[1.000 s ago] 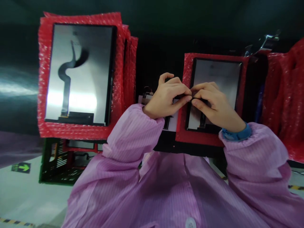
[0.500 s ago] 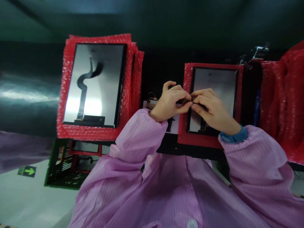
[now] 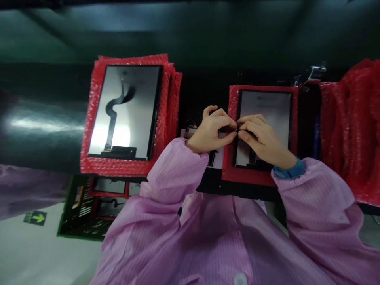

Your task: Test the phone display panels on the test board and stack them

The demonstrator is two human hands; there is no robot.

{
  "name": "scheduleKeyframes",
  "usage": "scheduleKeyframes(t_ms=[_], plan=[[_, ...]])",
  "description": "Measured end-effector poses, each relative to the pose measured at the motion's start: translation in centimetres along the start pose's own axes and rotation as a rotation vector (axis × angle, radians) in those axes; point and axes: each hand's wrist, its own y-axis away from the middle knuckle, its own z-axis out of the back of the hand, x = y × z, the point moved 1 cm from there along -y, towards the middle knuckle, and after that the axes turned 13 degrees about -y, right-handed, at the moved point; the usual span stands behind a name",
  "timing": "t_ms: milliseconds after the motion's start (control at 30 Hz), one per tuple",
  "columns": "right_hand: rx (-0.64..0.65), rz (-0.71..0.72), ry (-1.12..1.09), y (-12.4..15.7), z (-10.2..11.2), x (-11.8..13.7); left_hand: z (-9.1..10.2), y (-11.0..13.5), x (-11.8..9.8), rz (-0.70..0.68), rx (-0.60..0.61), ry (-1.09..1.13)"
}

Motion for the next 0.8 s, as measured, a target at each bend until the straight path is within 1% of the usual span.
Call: scheduleKeyframes(t_ms=[100, 167, 233, 333, 367, 400, 433, 500, 600, 700, 800], plan=[[-0.024, 0.004, 0.012, 0.0, 0.1, 0.1, -0.1, -0.1, 0.2, -0.002, -0.025, -0.024], [-0.064, -0.009, 0.017, 0.1, 0.3, 0.2, 0.3, -0.2, 0.5, -0.005, -0.092, -0.029], [-0.128, -0.040, 0.029, 0.1, 0.6, 0.1, 0.9, 0.0, 0.6, 0.012, -0.251, -0.026], [-0.246, -0.083, 0.086, 0.3, 1.4, -0.3, 1.6, 1.7, -0.1, 0.108, -0.577, -0.060], [-0.279, -0.094, 0.120, 0.5, 1.7, -0.4, 1.6, 2.8, -0.7, 0.145, -0.639, -0.087], [-0.306, -0.107, 0.161, 0.9, 2.0, -0.5, 1.4, 4.0, -1.4, 0.177, -0.666, -0.123], [-0.325, -0.122, 0.207, 1.4, 2.3, -0.5, 1.1, 5.4, -2.1, 0.201, -0.626, -0.173], [-0.344, -0.171, 0.299, 3.2, 2.7, -0.2, -0.1, 8.2, -3.6, 0.265, -0.491, -0.328], [-0.382, -0.265, 0.395, 6.9, 2.6, 0.8, -2.0, 11.5, -4.9, 0.309, -0.308, -0.518], [-0.425, -0.344, 0.422, 10.5, 1.9, 1.7, -3.2, 12.8, -5.0, 0.289, -0.217, -0.606], [-0.424, -0.389, 0.413, 12.6, 1.0, 1.8, -3.5, 12.8, -4.8, 0.277, -0.191, -0.631]])
